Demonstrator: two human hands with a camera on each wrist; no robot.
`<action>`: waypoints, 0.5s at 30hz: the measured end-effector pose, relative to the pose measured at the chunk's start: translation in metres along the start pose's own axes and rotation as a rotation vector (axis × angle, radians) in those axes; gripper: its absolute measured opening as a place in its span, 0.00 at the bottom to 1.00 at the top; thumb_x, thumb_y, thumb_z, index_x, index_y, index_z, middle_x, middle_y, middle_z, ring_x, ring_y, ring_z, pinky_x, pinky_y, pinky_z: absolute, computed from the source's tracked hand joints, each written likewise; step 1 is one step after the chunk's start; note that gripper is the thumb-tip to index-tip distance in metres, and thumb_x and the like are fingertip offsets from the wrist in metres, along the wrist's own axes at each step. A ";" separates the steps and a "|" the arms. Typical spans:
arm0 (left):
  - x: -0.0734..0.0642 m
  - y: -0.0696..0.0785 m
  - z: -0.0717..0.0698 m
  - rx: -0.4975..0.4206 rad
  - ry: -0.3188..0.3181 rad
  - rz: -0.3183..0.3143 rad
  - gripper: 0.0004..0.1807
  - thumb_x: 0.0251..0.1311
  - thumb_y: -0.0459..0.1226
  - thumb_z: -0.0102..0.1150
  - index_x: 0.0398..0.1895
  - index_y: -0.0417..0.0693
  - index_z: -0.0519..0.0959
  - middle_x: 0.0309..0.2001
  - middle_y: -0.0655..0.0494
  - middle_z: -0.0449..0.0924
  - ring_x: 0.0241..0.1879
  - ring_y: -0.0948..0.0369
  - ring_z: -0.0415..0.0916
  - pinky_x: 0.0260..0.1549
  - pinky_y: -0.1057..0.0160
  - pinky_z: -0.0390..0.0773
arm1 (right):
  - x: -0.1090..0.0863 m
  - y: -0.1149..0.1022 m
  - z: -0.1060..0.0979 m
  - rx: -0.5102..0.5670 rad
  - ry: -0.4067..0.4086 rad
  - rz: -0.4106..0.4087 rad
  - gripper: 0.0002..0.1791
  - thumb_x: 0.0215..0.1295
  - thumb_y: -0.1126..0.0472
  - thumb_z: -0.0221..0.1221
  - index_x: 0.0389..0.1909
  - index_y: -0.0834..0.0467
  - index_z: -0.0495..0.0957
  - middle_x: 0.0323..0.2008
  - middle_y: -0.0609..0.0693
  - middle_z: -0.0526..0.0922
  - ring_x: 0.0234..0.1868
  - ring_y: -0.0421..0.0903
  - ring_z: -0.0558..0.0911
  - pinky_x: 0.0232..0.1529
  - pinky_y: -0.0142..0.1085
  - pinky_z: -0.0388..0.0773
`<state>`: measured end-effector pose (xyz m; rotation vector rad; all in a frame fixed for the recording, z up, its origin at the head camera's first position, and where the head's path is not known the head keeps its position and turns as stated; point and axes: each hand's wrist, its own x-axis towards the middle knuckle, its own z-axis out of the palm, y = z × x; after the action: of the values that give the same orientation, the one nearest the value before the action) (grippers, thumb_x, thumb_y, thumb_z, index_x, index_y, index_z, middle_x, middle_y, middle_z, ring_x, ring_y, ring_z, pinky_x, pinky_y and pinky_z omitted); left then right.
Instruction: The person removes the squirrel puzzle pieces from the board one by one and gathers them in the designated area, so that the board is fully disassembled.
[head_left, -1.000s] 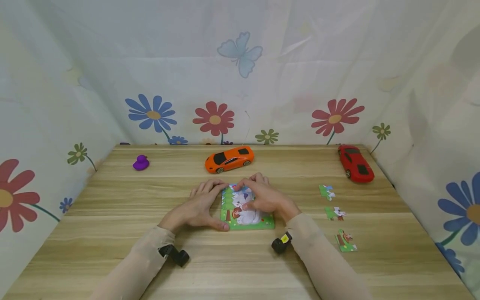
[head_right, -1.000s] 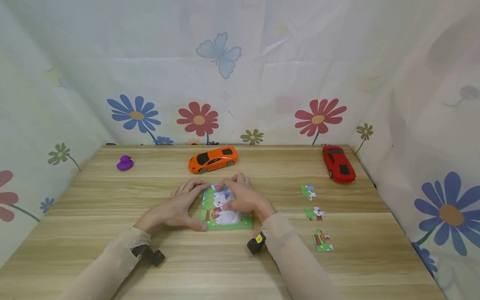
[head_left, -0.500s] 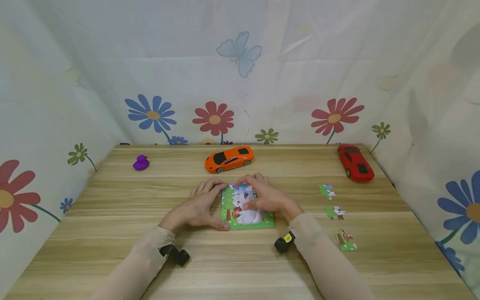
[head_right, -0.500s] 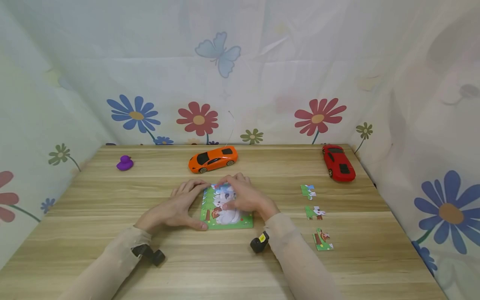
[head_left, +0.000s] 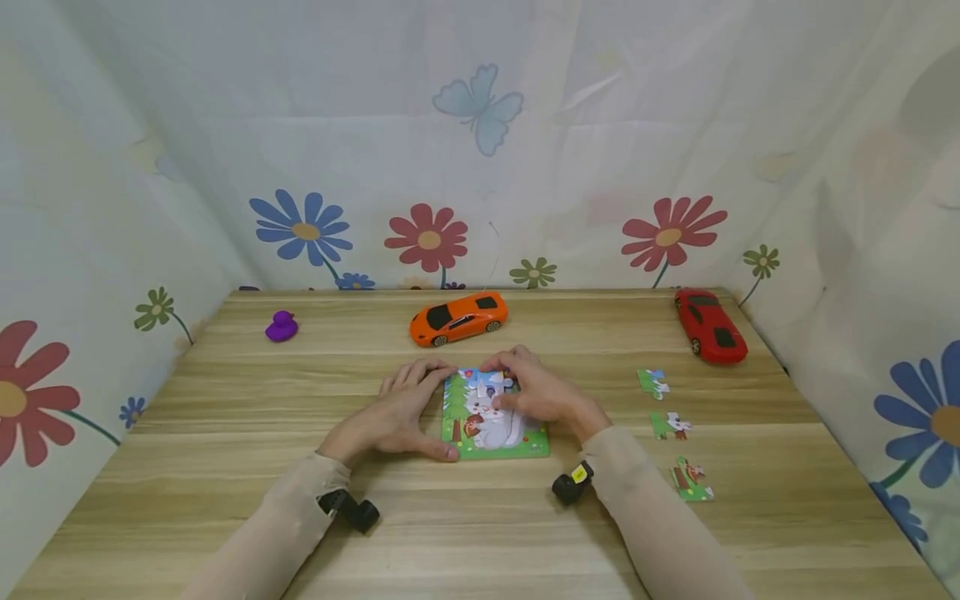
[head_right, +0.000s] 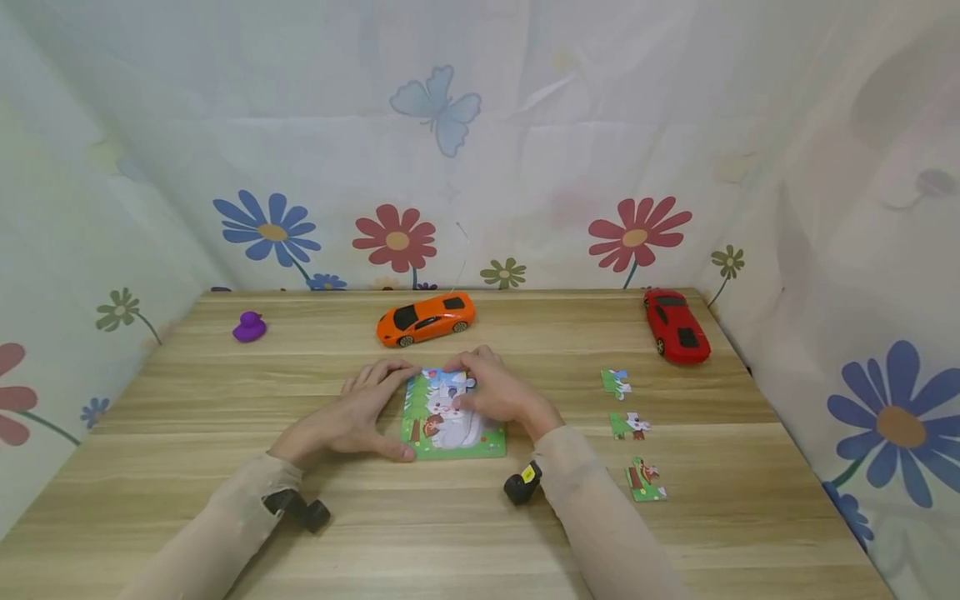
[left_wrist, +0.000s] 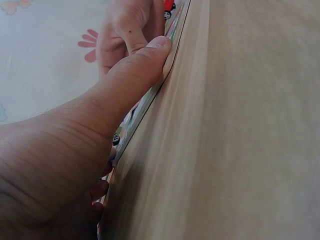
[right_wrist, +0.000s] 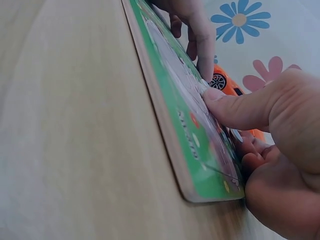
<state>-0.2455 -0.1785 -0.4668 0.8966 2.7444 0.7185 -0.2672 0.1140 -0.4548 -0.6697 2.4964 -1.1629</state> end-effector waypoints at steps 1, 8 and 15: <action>0.000 0.000 0.000 0.000 0.000 -0.002 0.73 0.46 0.73 0.83 0.90 0.50 0.58 0.85 0.46 0.55 0.81 0.41 0.52 0.75 0.30 0.57 | 0.001 0.000 0.000 0.001 0.001 -0.001 0.26 0.77 0.65 0.68 0.73 0.51 0.79 0.63 0.54 0.71 0.64 0.54 0.72 0.75 0.55 0.69; 0.000 0.003 -0.002 -0.003 -0.009 -0.009 0.73 0.46 0.72 0.83 0.90 0.50 0.58 0.85 0.46 0.54 0.81 0.42 0.52 0.75 0.30 0.57 | 0.002 0.000 0.000 0.001 0.020 -0.005 0.24 0.78 0.66 0.67 0.71 0.52 0.81 0.63 0.55 0.72 0.63 0.53 0.73 0.74 0.54 0.70; -0.001 0.004 -0.002 -0.006 -0.009 -0.009 0.73 0.46 0.73 0.83 0.90 0.50 0.58 0.85 0.46 0.54 0.81 0.42 0.52 0.76 0.30 0.56 | 0.001 0.000 -0.001 -0.011 0.027 -0.018 0.23 0.78 0.66 0.68 0.71 0.54 0.82 0.61 0.55 0.73 0.61 0.53 0.73 0.71 0.51 0.71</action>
<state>-0.2435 -0.1772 -0.4630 0.8834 2.7355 0.7192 -0.2685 0.1146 -0.4539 -0.6852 2.5258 -1.1738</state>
